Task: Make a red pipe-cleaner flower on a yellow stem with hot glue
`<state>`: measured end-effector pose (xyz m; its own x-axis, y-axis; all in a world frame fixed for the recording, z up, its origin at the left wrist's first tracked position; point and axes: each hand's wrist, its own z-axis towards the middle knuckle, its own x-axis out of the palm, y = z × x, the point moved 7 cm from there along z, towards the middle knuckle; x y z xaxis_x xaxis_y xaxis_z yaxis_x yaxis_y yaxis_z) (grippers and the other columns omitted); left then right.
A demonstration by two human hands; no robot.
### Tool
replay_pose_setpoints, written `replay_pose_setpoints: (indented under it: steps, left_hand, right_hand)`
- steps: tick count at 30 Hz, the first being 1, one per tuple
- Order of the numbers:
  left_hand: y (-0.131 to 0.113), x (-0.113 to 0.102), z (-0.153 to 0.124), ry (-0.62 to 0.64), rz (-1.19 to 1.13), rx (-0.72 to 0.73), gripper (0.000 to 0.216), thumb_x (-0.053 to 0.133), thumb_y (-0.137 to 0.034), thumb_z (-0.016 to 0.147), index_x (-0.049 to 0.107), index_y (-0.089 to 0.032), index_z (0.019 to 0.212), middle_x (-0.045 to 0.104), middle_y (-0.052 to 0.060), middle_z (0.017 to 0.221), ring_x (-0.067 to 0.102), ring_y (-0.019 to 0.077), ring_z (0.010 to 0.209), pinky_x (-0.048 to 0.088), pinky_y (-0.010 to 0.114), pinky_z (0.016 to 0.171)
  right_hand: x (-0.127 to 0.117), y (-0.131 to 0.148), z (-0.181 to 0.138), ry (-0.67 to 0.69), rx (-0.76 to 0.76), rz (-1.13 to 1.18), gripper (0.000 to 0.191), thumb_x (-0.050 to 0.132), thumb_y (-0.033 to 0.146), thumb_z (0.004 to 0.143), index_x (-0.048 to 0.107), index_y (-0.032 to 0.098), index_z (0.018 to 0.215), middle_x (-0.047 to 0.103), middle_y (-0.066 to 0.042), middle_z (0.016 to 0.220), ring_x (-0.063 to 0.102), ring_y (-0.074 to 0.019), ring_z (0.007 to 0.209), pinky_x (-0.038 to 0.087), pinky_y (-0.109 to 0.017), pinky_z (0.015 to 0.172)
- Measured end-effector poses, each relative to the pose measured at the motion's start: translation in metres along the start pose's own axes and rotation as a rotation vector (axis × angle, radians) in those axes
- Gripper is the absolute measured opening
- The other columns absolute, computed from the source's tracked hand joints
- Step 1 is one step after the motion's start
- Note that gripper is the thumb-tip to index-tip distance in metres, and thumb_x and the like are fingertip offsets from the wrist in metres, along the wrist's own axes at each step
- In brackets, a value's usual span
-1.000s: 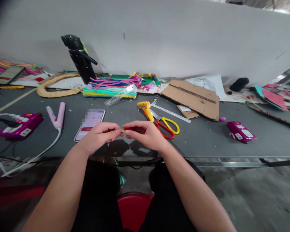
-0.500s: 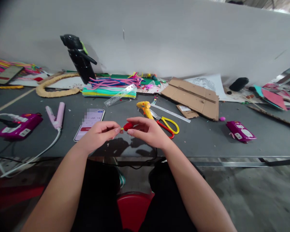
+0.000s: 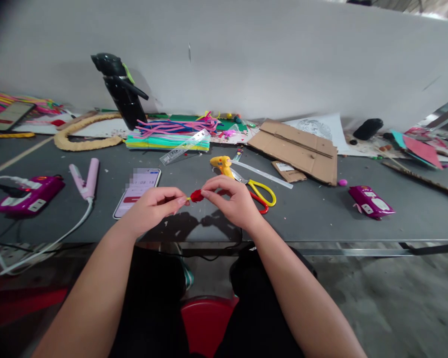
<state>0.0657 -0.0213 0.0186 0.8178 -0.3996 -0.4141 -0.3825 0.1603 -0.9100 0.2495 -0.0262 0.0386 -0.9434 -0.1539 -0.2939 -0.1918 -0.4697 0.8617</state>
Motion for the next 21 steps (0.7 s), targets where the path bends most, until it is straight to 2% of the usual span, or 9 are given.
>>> replay_pose_setpoints:
  steps: [7,13,18,21]
  left_hand:
    - [0.001,-0.001,0.001,-0.006,0.029,-0.002,0.026,0.060,-0.039,0.092,0.069,-0.017,0.083,0.056,-0.001,0.066,0.047,0.0123,0.061,0.033,0.025,0.055]
    - [0.002,-0.002,0.001,-0.018,0.063,-0.010,0.027,0.061,-0.040,0.092,0.073,-0.017,0.087,0.060,0.000,0.068,0.051,0.0136,0.063,0.036,0.025,0.056]
    - [0.004,-0.008,-0.001,-0.042,0.065,-0.001,0.026,0.065,-0.042,0.091,0.074,-0.017,0.088,0.064,0.001,0.071,0.055,0.0139,0.064,0.039,0.024,0.056]
    - [0.008,-0.013,-0.003,-0.077,0.081,-0.001,0.025,0.066,-0.041,0.090,0.075,-0.018,0.087,0.066,0.001,0.071,0.056,0.0131,0.064,0.040,0.024,0.056]
  right_hand:
    - [0.000,-0.004,0.000,-0.005,0.077,-0.020,0.016,0.063,0.035,0.097,0.065,0.020,0.092,0.067,-0.005,0.094,0.061,-0.0187,0.090,0.048,-0.032,0.080]
    - [-0.001,-0.014,0.001,-0.047,0.134,0.074,0.031,0.052,0.048,0.102,0.054,0.022,0.087,0.056,-0.001,0.079,0.053,-0.0155,0.073,0.046,-0.030,0.068]
    - [-0.003,-0.021,-0.001,-0.112,0.140,0.067,0.045,0.045,0.058,0.103,0.041,0.024,0.075,0.038,0.002,0.068,0.037,-0.0133,0.060,0.034,-0.029,0.054]
    - [-0.007,-0.020,-0.001,-0.145,0.149,0.050,0.049,0.046,0.060,0.101,0.039,0.024,0.070,0.036,0.003,0.065,0.032,-0.0130,0.057,0.029,-0.029,0.052]
